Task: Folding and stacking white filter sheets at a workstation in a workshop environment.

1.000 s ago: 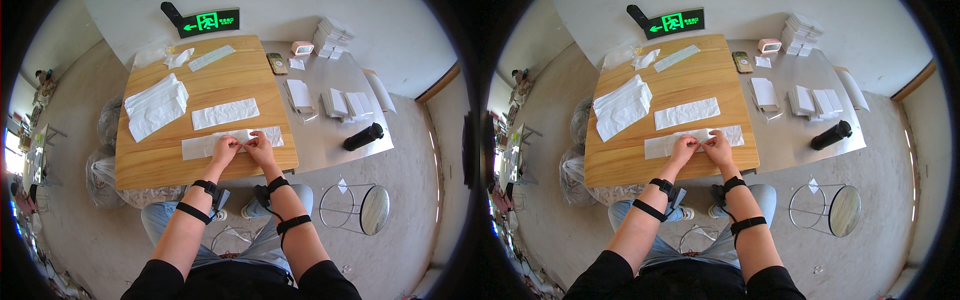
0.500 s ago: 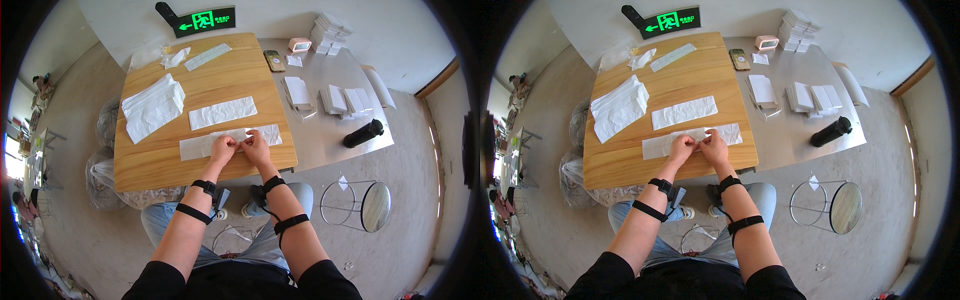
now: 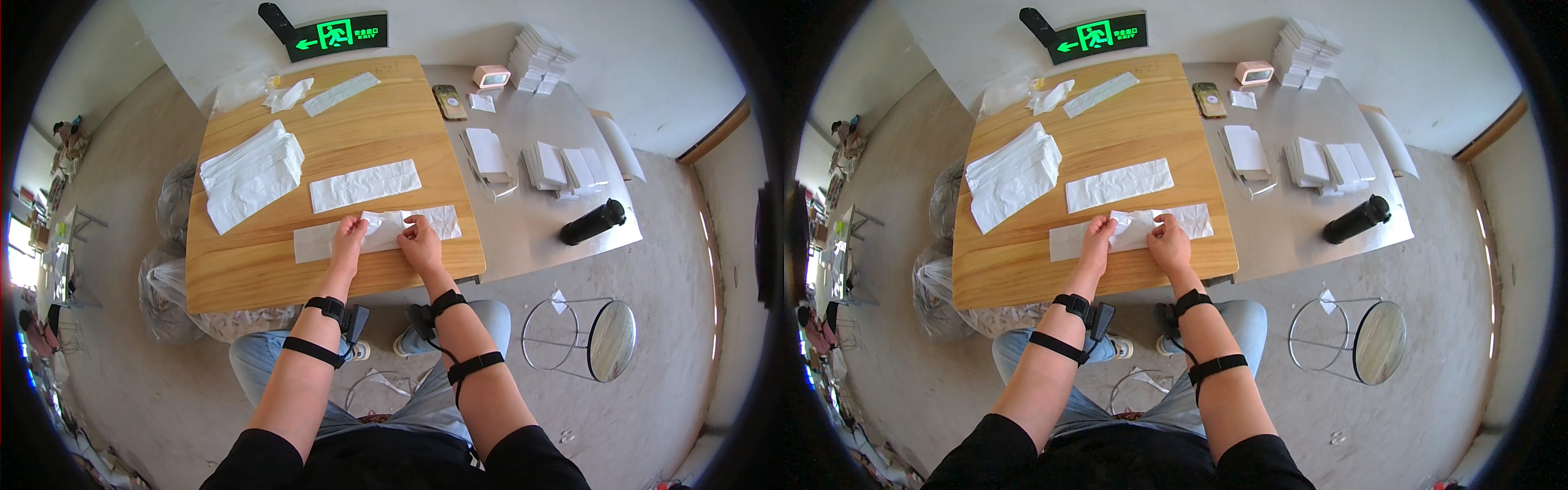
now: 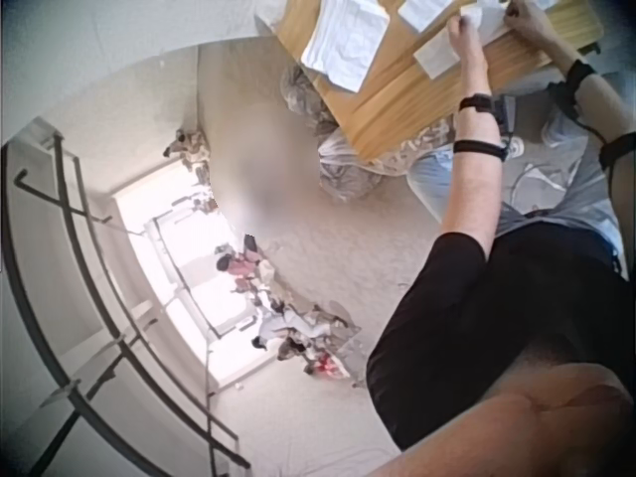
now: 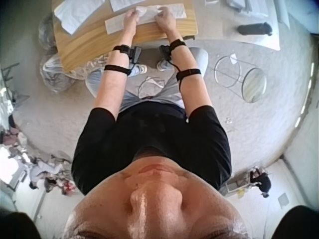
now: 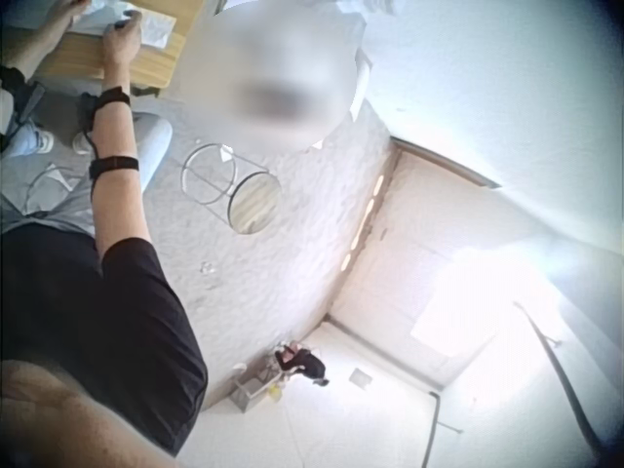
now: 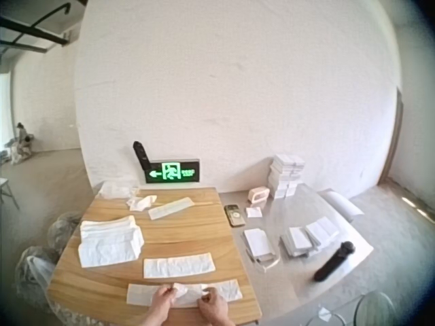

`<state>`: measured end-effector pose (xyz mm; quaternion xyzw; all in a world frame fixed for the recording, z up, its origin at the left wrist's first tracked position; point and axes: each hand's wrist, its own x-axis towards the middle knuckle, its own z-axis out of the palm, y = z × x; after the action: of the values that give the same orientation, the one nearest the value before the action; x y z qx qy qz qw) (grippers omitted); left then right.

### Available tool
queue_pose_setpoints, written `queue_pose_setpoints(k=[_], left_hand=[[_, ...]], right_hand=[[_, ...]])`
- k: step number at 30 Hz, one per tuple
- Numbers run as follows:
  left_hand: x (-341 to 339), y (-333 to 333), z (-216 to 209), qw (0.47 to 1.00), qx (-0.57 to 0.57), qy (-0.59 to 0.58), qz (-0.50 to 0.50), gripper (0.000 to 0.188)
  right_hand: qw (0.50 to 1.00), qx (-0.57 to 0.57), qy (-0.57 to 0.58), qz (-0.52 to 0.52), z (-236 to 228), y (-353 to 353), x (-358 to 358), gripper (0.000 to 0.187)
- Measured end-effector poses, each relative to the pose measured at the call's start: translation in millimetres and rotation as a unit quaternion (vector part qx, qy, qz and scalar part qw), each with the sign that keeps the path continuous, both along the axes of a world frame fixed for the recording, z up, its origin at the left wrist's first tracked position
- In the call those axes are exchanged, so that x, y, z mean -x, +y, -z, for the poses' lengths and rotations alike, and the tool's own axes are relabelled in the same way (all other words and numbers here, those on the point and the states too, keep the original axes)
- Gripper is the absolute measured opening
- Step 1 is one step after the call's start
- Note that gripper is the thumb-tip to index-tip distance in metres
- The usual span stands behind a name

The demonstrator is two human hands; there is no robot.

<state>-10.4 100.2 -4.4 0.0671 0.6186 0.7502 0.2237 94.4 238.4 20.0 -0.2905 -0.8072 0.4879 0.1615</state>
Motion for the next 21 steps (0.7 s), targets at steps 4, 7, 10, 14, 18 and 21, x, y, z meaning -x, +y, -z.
queue_pose_setpoints(k=[4,7,10,14,18,21], left_hand=[[-1,-2,-1,0.999,-0.029,-0.033,-0.031,0.011],[-3,-3,-6,0.999,0.022,-0.033,-0.004,0.010],[-6,-1,-4,0.998,0.062,0.023,0.006,0.009],[-3,-1,0,0.998,0.055,0.042,0.010,0.010],[16,-19,10,0.987,-0.127,-0.044,-0.089,0.007],[44,-59,0,0.947,-0.176,-0.043,-0.266,0.013]], right_hand=[[1.000,0.020,0.014,0.001,5,4,-2,0.035],[0.998,0.065,0.014,0.016,4,5,1,0.035],[0.999,0.040,0.003,0.031,3,3,3,0.036],[0.998,-0.049,-0.017,0.036,8,2,3,0.034],[0.998,-0.047,-0.035,0.035,3,-6,7,0.033],[0.998,-0.036,-0.035,0.032,0,-5,4,0.034]])
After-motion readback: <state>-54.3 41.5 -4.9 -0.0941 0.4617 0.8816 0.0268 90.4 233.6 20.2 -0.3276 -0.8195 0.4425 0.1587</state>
